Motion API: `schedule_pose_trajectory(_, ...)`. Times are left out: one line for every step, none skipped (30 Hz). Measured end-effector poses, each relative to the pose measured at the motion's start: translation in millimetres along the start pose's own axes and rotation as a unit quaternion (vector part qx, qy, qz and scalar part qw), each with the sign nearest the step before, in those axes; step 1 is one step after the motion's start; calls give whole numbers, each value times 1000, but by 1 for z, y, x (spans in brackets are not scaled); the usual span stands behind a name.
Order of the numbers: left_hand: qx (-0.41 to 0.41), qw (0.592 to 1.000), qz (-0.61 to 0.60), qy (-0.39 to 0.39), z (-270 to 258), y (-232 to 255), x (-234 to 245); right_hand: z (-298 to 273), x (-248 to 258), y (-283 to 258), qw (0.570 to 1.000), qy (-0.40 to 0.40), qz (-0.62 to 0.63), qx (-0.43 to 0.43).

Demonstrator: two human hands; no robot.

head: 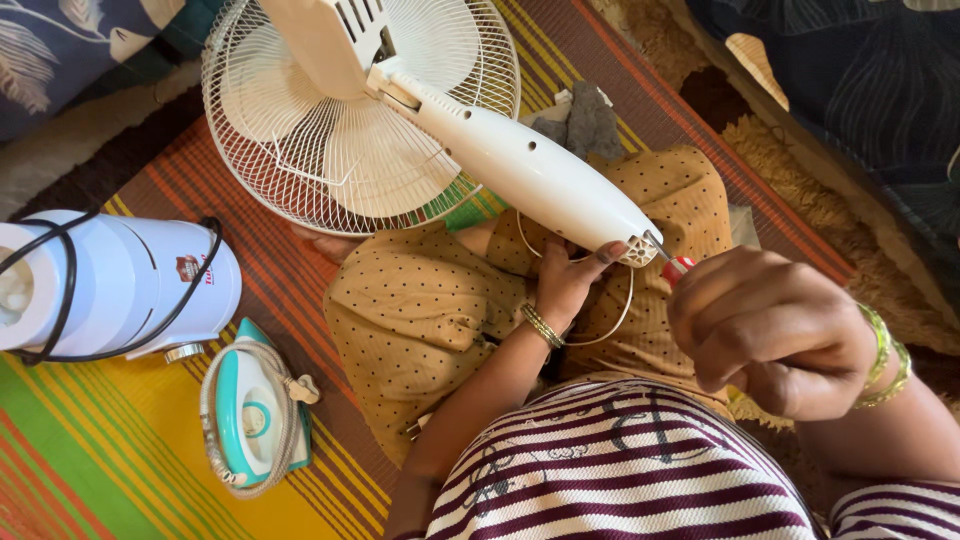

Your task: The person sits on a mat and uses a screwdriver to unscrew the casing of a white pedestal fan. They manipulate the fan's neck and base, removing screws and attempting to separate the plastic housing.

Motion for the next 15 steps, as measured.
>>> schedule_pose_trajectory(-26,1000,6,0,1,3,0,3,1,-3,1000,7,1,3)
schedule_pose_trajectory(-52,999,12,0,1,5,1,6,1,-4,1000,12,-1,6)
schedule_pose_trajectory(-77,997,18,0,1,6,2,7,0,-5,1000,16,-3,9)
schedule_pose_trajectory(-79,997,23,2,1,6,3,8,0,-6,1000,19,-4,12)
schedule_pose_trajectory(-81,996,29,4,1,5,3,8,-1,-6,1000,22,-10,16)
schedule_pose_trajectory(-83,996,35,6,1,4,3,7,-1,-6,999,24,-15,19)
schedule_pose_trajectory(-82,996,38,6,1,4,3,6,-2,-6,999,27,-21,22)
schedule_pose_trajectory(-81,996,41,6,1,3,3,1,-4,-7,998,59,-35,16)
schedule_pose_trajectory(-79,996,45,7,2,2,3,-4,-5,-9,995,84,-52,13)
schedule_pose_trajectory(-80,995,51,5,3,1,4,-11,-4,-12,993,101,-64,11)
schedule_pose_trajectory(-81,995,57,4,4,0,4,-20,-3,-15,991,106,-80,10)
schedule_pose_trajectory(-81,995,63,2,4,-2,4,-30,0,-18,990,108,-93,8)
schedule_pose_trajectory(-78,994,72,5,4,-3,3,-40,4,-20,988,109,-106,5)
schedule_pose_trajectory(-75,994,81,5,5,-3,4,-51,9,-21,988,95,-119,3)
schedule_pose_trajectory(-73,993,91,6,5,-2,4,-61,15,-24,988,79,-130,1)
Point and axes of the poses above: each hand's wrist, its own z-axis towards the middle knuckle, its own x-axis out of the back of the hand, y = z × x, the point moved 4 cm from there along z, towards the middle knuckle, and after that the axes turned 15 degrees about z, right-handed, at the moved point
